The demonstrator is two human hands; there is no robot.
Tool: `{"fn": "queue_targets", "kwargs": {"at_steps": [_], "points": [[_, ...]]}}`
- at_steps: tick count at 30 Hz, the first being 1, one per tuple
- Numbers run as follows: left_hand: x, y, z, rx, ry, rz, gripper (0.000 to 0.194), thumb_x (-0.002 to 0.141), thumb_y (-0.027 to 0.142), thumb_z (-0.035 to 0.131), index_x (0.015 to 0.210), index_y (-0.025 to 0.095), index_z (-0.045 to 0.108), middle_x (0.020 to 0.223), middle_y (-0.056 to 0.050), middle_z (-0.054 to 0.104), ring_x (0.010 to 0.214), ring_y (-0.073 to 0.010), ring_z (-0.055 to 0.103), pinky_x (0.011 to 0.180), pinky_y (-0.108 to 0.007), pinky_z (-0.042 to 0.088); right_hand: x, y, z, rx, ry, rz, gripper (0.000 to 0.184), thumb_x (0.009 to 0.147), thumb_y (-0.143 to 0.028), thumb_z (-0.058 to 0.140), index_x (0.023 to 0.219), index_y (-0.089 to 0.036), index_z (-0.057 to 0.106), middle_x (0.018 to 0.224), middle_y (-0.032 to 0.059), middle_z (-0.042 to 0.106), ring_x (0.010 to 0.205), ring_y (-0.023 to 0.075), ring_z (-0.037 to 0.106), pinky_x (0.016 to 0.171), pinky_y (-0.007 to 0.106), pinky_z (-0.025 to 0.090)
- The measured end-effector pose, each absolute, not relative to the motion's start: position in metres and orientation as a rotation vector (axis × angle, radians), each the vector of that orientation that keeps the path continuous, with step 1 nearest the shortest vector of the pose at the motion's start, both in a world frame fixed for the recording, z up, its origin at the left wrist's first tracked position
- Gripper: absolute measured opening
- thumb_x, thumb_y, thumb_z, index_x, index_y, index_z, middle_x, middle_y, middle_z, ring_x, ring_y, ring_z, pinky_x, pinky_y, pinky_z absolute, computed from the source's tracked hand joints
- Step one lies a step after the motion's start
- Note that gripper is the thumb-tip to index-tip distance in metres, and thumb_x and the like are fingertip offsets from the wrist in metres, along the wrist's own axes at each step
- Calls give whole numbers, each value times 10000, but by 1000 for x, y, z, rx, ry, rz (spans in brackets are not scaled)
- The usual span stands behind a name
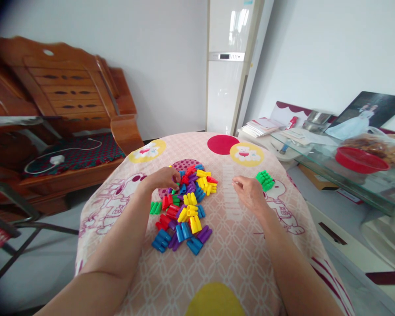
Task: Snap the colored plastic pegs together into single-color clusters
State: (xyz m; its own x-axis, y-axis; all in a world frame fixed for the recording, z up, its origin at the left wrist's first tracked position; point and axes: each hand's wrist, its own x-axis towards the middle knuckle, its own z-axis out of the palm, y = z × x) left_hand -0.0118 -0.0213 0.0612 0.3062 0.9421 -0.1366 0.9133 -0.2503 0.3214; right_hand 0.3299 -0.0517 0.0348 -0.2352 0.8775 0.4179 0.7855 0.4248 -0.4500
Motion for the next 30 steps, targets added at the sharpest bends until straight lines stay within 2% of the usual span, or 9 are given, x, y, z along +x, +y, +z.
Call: {"fn": "queue_targets", "kwargs": {"at_steps": [5,9,13,18,24,27,30], "points": [[-26,-21,61,2067,1544,221,152,593,167,691,738,183,734,637,32,682,628,-139,605,583,-225,415,331,-50,36,-1355,-2033,228,244,834,-304,561,868,-185,771,771,66,759,680,190,677,660,277,477],[-25,-24,67,1913,1362,492,148,620,223,719,749,151,702,619,18,659,587,-125,583,566,-224,431,327,-53,36,-1305,-1978,339,236,835,-316,577,867,-175,764,694,45,724,626,179,648,606,274,469],[0,-32,77,1653,1064,763,260,649,297,795,800,137,657,685,1,676,594,-106,603,584,-216,482,308,-64,39,-1172,-1894,593,281,833,-342,633,1020,-162,740,728,33,727,641,171,664,616,272,512],[48,-42,77,1464,878,833,320,659,331,847,806,131,645,684,-3,683,578,-90,622,572,-193,508,277,-81,43,-971,-1870,701,392,789,-293,708,1165,-189,681,862,32,755,744,161,700,693,277,560],[67,-42,71,1353,875,849,386,640,401,874,792,132,643,678,-17,698,590,-102,647,570,-191,531,269,-88,44,-864,-1849,566,215,833,-237,643,1026,-206,732,996,57,763,822,161,710,724,275,578],[64,-41,71,1372,887,824,394,667,440,853,814,129,662,718,-38,715,628,-118,665,583,-203,541,275,-83,46,-890,-1777,575,192,846,-276,642,990,-202,744,912,49,762,774,161,703,682,266,574],[59,-41,74,1402,893,855,391,679,444,843,849,134,677,771,-40,723,646,-117,665,604,-215,551,298,-69,55,-994,-1630,560,227,822,-346,665,959,-186,749,791,37,746,648,156,676,588,258,550]]}}
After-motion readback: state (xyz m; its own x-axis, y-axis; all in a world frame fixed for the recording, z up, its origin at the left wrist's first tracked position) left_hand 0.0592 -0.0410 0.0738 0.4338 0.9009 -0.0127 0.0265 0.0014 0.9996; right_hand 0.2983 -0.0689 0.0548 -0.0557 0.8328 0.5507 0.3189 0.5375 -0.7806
